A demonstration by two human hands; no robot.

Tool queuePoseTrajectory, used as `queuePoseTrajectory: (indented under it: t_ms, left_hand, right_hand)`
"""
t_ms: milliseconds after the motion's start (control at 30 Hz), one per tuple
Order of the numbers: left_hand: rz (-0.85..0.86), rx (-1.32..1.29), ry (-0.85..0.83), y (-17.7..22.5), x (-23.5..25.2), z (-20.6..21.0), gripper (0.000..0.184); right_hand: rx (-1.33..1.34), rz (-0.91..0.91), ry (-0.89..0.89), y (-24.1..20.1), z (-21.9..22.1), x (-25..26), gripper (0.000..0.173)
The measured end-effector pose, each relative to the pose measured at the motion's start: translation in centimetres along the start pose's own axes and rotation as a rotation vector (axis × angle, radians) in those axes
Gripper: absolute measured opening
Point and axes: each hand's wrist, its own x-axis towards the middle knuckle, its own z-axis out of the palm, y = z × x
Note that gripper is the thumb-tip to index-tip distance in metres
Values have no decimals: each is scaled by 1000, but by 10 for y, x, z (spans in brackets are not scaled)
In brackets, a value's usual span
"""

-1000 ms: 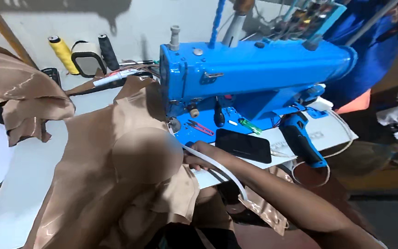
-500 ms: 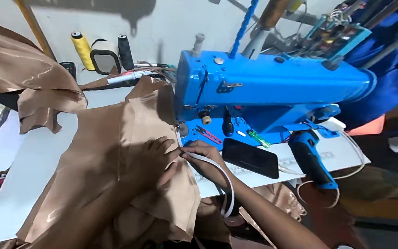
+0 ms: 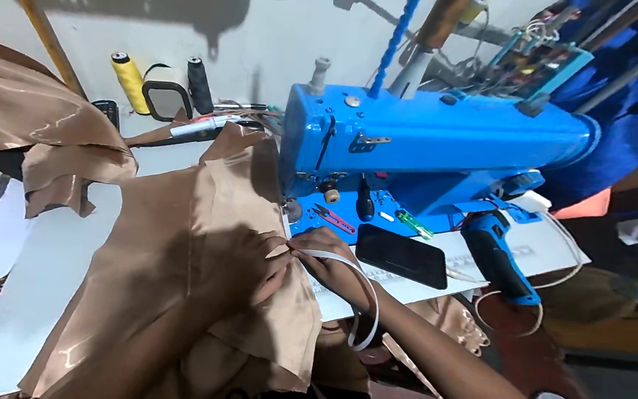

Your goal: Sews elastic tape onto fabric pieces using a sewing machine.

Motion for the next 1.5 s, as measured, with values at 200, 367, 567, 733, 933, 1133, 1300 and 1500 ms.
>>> queuePoseTrajectory:
  t_ms: [200, 367, 567, 733, 933, 1133, 1300, 1500]
  left_hand:
    - [5, 35, -44, -1, 1, -5, 37]
    - [7, 23, -43, -4, 2, -2, 37]
    - [-33, -15, -157, -4, 9, -17, 38]
    - [18, 33, -52, -15, 7, -2, 38]
    - [11, 35, -63, -18, 12, -4, 36]
    - [-5, 46, -127, -24, 20, -7, 38]
    - [-115, 92, -269, 1, 30, -30, 39]
    - [-427, -82, -358, 44, 24, -24, 50]
  right_hand:
    - [-59, 4, 0, -2, 2, 3, 27]
    - [-83, -7, -22, -1, 1, 5, 27]
    - [-79, 5, -34, 0, 1, 10, 28]
    - [-84, 5, -55, 3, -1, 16, 29]
    - [-113, 29, -72, 4, -2, 21, 29]
    - [-114, 73, -99, 7, -2, 27, 33]
    - [-96, 68, -96, 11, -1, 29, 30]
    - [43, 177, -214, 6, -13, 29, 36]
